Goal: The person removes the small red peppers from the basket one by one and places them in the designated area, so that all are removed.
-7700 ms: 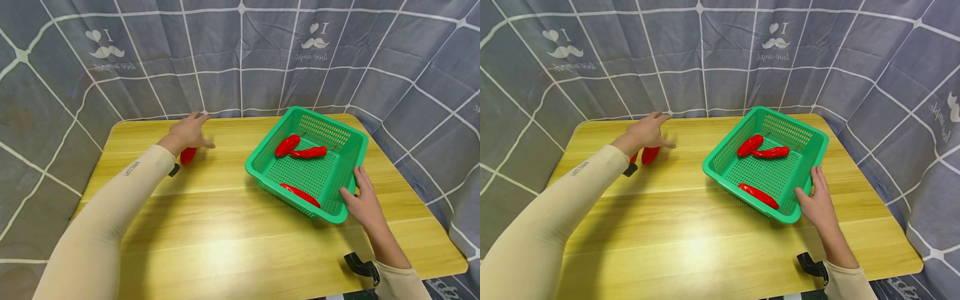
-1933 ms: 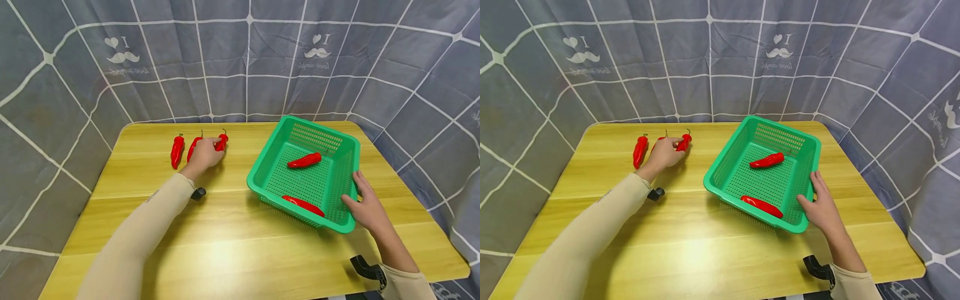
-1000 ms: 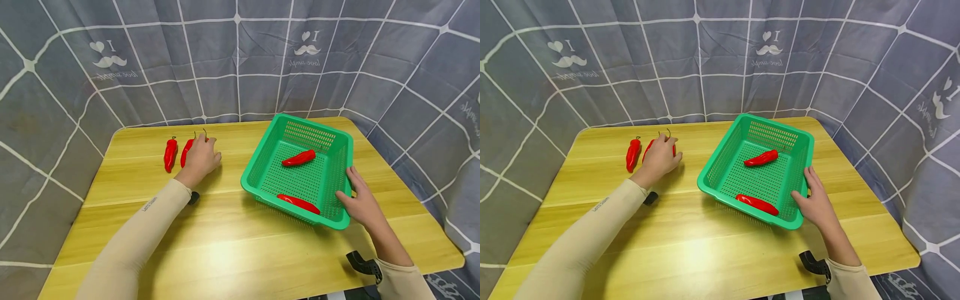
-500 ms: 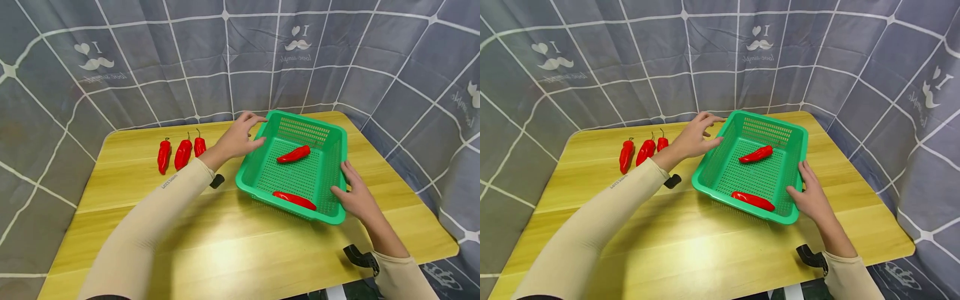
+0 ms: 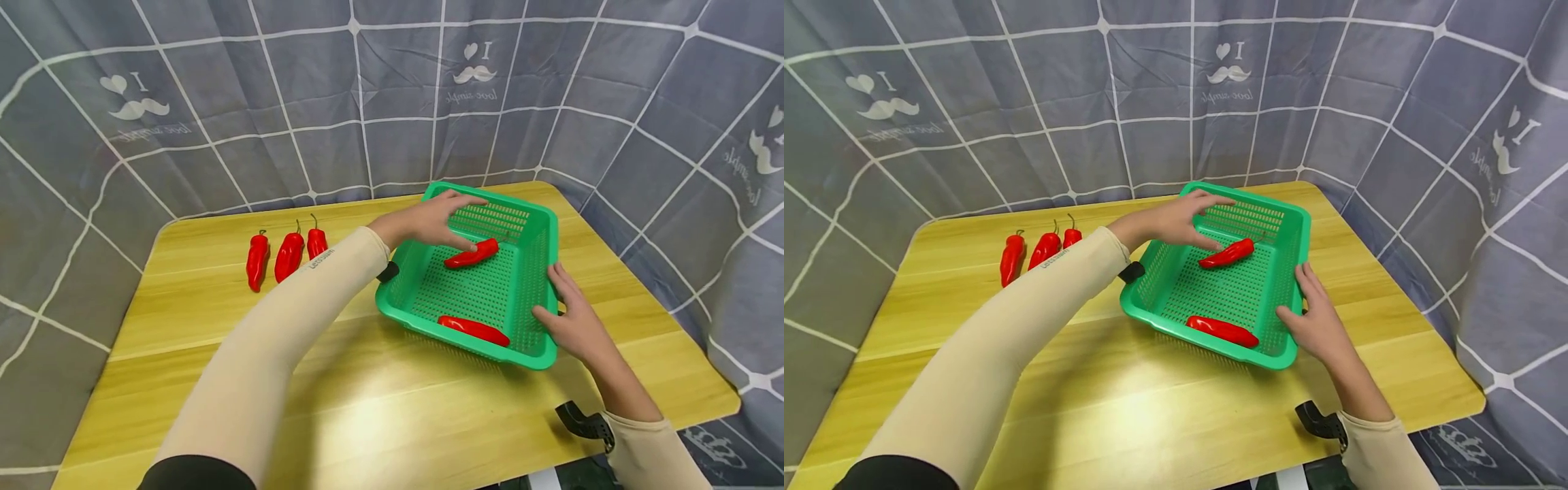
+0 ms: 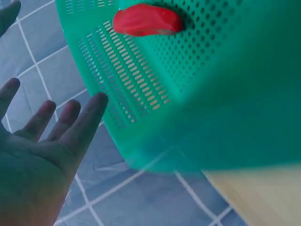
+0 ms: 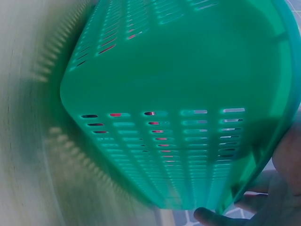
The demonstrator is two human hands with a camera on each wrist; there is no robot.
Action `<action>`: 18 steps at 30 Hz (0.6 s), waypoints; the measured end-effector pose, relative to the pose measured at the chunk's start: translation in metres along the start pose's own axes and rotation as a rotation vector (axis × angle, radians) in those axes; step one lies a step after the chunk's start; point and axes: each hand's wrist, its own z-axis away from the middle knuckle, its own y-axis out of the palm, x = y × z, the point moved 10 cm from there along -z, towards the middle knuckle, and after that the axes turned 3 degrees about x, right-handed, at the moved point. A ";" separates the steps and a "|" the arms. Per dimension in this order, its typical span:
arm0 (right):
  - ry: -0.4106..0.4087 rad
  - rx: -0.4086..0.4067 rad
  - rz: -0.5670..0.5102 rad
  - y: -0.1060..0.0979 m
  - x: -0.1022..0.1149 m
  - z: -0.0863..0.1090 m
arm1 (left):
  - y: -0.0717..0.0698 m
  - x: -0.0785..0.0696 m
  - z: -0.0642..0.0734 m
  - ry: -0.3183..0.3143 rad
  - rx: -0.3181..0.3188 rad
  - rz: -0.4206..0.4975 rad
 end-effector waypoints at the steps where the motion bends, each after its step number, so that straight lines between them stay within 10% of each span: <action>1: 0.001 0.001 0.001 0.000 0.000 0.000 | 0.003 -0.001 -0.004 0.002 0.010 0.019; 18: 0.002 -0.006 0.011 -0.001 -0.002 0.000 | 0.045 0.025 -0.053 -0.129 0.127 0.214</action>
